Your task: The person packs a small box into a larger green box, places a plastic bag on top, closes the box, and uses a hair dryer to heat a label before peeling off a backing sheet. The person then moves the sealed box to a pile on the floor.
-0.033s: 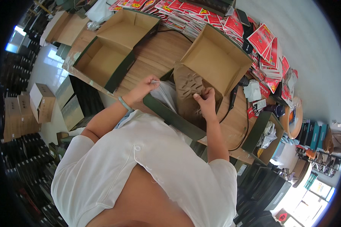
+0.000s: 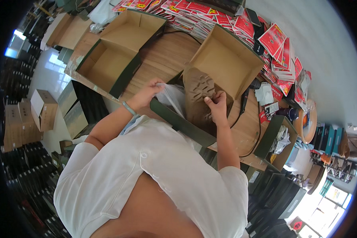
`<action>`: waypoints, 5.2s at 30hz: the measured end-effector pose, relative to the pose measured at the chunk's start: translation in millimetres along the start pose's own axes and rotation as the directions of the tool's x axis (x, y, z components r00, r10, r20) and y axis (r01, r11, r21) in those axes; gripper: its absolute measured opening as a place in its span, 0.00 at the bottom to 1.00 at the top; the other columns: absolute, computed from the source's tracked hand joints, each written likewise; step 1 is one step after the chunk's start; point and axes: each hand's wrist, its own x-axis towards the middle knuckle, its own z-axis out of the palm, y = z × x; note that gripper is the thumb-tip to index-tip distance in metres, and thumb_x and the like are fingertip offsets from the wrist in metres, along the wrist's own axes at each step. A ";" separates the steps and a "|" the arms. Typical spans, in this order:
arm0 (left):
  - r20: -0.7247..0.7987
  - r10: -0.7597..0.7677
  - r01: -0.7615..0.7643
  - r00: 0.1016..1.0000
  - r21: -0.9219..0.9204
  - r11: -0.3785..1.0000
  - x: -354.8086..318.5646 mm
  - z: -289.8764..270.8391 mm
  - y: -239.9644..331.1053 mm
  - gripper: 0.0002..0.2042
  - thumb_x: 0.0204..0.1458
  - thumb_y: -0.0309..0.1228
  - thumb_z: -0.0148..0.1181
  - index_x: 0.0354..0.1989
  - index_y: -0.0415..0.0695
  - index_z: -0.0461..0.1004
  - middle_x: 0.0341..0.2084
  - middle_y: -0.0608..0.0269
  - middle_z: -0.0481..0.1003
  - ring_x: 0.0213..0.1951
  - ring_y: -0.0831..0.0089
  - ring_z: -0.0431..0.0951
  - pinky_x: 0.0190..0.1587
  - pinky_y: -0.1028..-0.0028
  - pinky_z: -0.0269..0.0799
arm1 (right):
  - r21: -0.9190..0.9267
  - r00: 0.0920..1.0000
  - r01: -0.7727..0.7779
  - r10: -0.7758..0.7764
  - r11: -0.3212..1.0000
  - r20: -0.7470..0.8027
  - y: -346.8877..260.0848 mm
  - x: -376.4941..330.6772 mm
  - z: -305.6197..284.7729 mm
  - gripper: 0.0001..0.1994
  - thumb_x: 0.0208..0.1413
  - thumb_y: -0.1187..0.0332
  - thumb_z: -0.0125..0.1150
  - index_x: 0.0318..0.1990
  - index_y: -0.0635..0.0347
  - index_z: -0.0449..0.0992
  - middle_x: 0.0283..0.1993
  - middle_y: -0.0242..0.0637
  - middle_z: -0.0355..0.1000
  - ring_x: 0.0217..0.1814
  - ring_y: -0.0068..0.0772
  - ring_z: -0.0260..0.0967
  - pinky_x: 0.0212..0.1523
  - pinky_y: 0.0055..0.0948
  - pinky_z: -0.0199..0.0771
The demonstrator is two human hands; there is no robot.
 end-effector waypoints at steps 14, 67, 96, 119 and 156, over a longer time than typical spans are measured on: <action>-0.110 0.271 -0.273 0.956 -0.663 0.697 8.3 -123.2 130.7 0.12 0.58 0.28 0.49 0.50 0.41 0.68 0.40 0.61 0.74 0.43 0.68 0.75 0.50 0.72 0.71 | -0.222 0.595 0.559 -0.573 0.799 -0.564 -50.2 -2.1 91.0 0.20 0.52 0.76 0.65 0.38 0.56 0.54 0.39 0.31 0.58 0.40 0.22 0.58 0.46 0.22 0.62; -0.584 0.143 0.184 0.799 0.465 0.866 -162.8 -424.2 104.0 0.15 0.51 0.20 0.55 0.48 0.39 0.74 0.45 0.64 0.73 0.51 0.74 0.69 0.56 0.75 0.61 | -0.952 0.995 -0.043 0.099 0.302 -0.013 76.9 272.0 351.4 0.27 0.51 0.62 0.64 0.55 0.58 0.58 0.57 0.51 0.60 0.54 0.58 0.66 0.48 0.45 0.71; -0.322 0.209 0.185 0.924 0.851 0.491 -61.4 -434.0 97.0 0.25 0.53 0.31 0.55 0.61 0.51 0.63 0.57 0.57 0.66 0.54 0.59 0.70 0.52 0.69 0.69 | -0.804 0.741 0.591 -0.346 -0.073 0.576 81.9 352.8 475.0 0.32 0.53 0.56 0.56 0.67 0.44 0.58 0.75 0.40 0.37 0.75 0.61 0.30 0.65 0.72 0.22; -0.159 -0.547 0.231 0.822 0.971 0.065 14.1 -499.5 53.1 0.56 0.43 0.44 0.69 0.69 0.38 0.30 0.70 0.49 0.33 0.58 0.45 0.66 0.55 0.57 0.67 | -0.790 0.790 0.610 0.121 -0.057 0.601 236.7 235.7 516.0 0.38 0.56 0.37 0.43 0.71 0.42 0.46 0.75 0.41 0.35 0.77 0.43 0.30 0.73 0.46 0.25; 0.251 -0.518 -0.509 0.818 0.734 -0.449 66.5 -508.1 52.8 0.62 0.32 0.51 0.74 0.71 0.65 0.29 0.70 0.45 0.28 0.67 0.32 0.33 0.66 0.43 0.36 | -0.880 0.814 -0.357 0.357 -0.314 -0.458 222.6 174.8 500.6 0.62 0.36 0.31 0.62 0.71 0.57 0.36 0.73 0.58 0.34 0.75 0.58 0.26 0.68 0.55 0.29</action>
